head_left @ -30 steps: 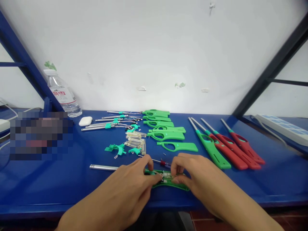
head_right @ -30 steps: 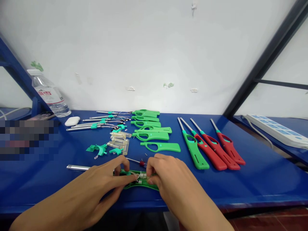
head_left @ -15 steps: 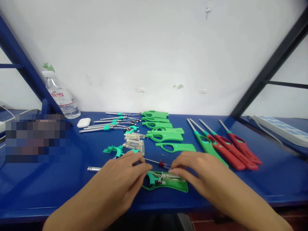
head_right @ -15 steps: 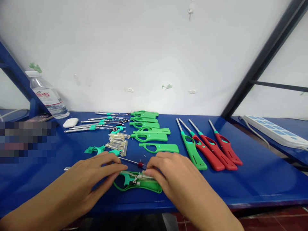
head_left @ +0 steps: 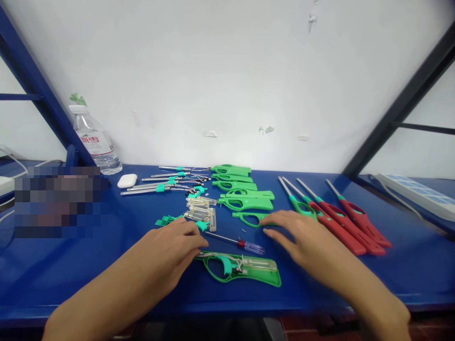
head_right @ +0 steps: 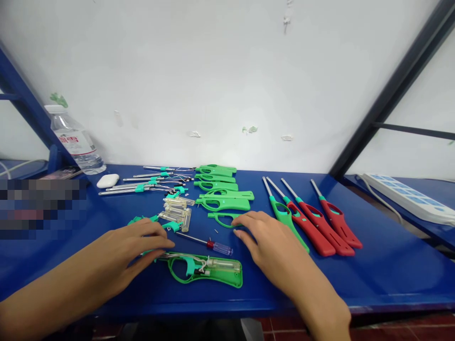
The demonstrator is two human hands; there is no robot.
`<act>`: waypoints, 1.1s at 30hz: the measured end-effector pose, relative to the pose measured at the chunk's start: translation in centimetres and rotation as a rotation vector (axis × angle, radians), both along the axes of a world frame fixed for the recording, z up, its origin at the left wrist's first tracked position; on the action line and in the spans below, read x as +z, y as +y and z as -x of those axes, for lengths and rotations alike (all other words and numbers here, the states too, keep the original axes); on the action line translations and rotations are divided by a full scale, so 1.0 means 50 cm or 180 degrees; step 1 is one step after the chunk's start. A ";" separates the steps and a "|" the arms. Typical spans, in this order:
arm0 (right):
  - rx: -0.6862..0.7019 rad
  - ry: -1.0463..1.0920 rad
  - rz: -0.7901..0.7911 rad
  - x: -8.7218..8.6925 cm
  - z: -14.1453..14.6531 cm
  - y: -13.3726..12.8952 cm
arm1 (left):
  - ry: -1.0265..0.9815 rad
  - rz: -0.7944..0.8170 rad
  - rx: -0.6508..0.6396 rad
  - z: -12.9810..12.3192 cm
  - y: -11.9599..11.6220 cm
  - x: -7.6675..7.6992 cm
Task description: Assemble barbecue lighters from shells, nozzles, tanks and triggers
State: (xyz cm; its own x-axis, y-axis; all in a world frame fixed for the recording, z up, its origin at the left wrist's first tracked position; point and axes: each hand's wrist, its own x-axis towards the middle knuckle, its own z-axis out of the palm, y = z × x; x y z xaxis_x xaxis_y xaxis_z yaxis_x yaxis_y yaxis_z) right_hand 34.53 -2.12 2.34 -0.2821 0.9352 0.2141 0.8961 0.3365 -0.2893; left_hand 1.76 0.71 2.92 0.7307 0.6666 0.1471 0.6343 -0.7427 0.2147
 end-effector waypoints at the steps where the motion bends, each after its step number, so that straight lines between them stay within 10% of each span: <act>1: -0.0011 0.0015 -0.0009 -0.004 -0.003 0.004 | -0.0025 0.0043 0.0013 0.002 0.000 0.000; 22: 0.0005 0.0205 0.0116 -0.028 -0.041 0.048 | -0.0225 0.0259 -0.0164 0.000 0.001 -0.006; 33: 0.0520 0.0665 0.0041 0.030 0.051 -0.021 | -0.0264 0.0151 -0.0384 -0.055 -0.013 -0.001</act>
State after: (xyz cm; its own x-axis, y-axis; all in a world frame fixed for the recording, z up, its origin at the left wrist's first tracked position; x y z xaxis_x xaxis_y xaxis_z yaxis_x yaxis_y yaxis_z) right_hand 32.00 -3.15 3.84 -0.3805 0.8840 0.2718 0.7507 0.4668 -0.4675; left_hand 4.51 0.07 2.90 0.7927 0.5823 0.1807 0.5196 -0.8002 0.2994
